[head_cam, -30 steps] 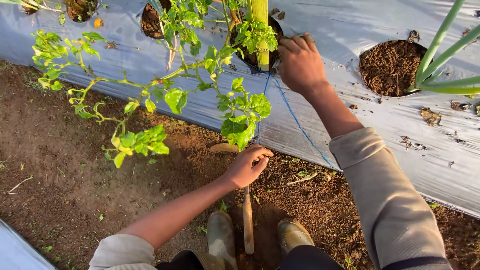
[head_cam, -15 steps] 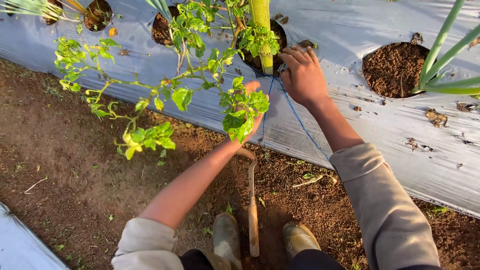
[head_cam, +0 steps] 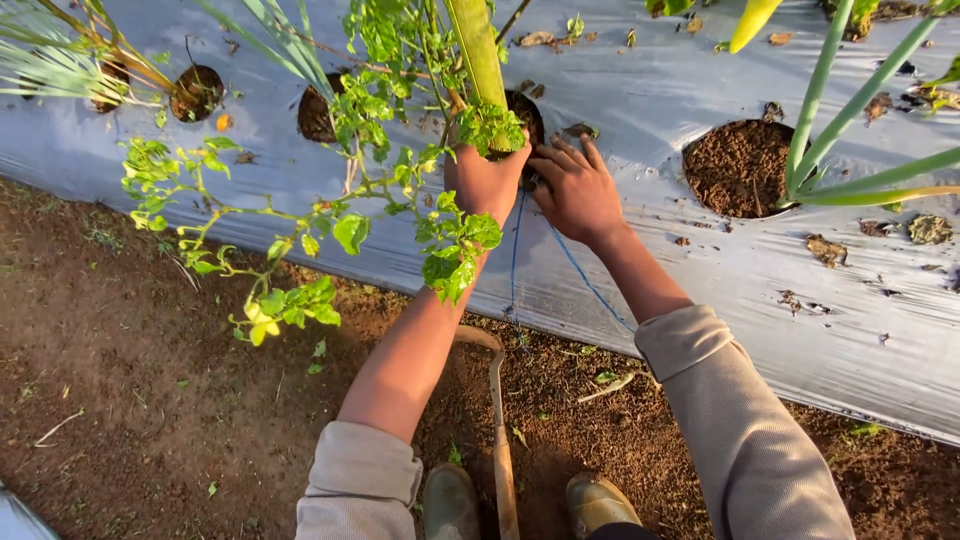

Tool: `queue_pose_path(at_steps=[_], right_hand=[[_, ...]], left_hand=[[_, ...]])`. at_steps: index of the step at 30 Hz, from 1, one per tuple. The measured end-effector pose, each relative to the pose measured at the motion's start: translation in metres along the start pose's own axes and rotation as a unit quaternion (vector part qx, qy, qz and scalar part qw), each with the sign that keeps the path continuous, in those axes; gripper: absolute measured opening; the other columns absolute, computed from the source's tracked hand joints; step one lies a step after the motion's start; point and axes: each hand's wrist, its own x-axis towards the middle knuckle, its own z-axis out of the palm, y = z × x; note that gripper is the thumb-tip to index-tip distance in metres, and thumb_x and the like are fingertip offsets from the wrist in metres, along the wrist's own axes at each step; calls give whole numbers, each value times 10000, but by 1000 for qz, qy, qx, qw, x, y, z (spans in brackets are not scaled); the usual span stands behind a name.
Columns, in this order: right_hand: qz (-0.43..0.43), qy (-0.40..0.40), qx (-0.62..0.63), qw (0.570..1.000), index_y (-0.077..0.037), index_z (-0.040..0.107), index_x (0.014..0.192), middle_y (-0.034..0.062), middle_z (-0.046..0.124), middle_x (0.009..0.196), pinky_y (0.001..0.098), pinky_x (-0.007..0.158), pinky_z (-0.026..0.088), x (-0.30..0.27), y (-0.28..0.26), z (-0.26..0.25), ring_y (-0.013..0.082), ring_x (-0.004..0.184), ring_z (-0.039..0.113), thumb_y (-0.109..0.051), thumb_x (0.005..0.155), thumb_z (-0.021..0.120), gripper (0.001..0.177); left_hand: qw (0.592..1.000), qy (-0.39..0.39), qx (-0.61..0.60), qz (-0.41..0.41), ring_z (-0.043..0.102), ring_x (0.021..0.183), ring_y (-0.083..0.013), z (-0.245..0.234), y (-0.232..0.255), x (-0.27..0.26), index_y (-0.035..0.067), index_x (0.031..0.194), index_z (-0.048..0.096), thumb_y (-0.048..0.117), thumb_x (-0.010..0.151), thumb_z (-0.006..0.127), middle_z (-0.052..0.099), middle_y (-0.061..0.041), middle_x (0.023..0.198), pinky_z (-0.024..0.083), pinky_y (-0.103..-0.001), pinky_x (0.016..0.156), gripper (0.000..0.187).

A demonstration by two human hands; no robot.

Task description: Using a hand hoe to loosen soil and then mounding it around the base of plants growing through plastic mulch to provide support.

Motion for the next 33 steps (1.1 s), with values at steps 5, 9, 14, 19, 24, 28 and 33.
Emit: queue_pose_path(at_steps=[5, 9, 14, 19, 24, 28, 33], right_hand=[[-3, -4, 1, 1000, -173, 719, 1280, 53, 675, 1365, 506, 1253, 246, -4, 7, 7, 252, 1384, 554, -255, 935, 572, 383], [-7, 1, 18, 1000, -165, 685, 1328, 69, 673, 1357, 532, 1237, 267, -14, 15, 16, 275, 1353, 574, -257, 945, 585, 406], [-1, -1, 104, 995, -112, 637, 1376, 114, 657, 1327, 537, 1209, 310, -16, -5, -4, 326, 1307, 593, -148, 976, 521, 418], [-21, 13, 33, 999, -112, 671, 1344, 101, 679, 1293, 531, 1187, 333, -15, 12, 8, 307, 1276, 620, -127, 934, 576, 421], [-106, -53, -49, 992, -19, 586, 1459, 139, 632, 1423, 577, 1243, 233, 4, 21, 12, 361, 1360, 526, -203, 997, 546, 499], [-112, -56, -107, 986, -21, 693, 1307, 111, 722, 1244, 595, 1201, 302, 27, 23, 12, 302, 1319, 580, -261, 956, 540, 451], [-173, -91, -106, 975, -159, 711, 1323, 18, 688, 1373, 644, 1164, 300, 39, 36, 12, 369, 1386, 512, -241, 1028, 512, 365]], left_hand=[[993, 36, -21, 110, 716, 715, -263, -12, 7, -3, 44, 833, 724, 350, 701, 917, 683, -98, 722, 552, -470, 612, 385], [989, 29, 40, 142, 557, 461, -109, -30, 23, -16, 78, 513, 553, 455, 700, 879, 509, -33, 425, 434, -312, 460, 532], [983, 56, 1, 177, 521, 439, -156, -17, 18, -6, 16, 476, 511, 426, 647, 899, 412, -77, 382, 385, -401, 403, 590], [984, 18, -16, 175, 397, 444, -87, -33, 21, -16, 52, 481, 452, 427, 664, 902, 355, -23, 374, 371, -362, 397, 614], [974, 14, 14, 226, 751, 704, -142, -29, 11, -12, 115, 688, 747, 494, 721, 855, 790, -17, 710, 554, -343, 674, 395], [969, 90, 28, 227, 784, 735, -229, -15, -2, -7, 130, 724, 772, 549, 633, 892, 796, -40, 739, 542, -394, 618, 445], [991, -26, 87, 99, 779, 670, -268, -36, 20, -21, 132, 581, 718, 670, 660, 781, 768, -24, 611, 517, -420, 546, 547]])
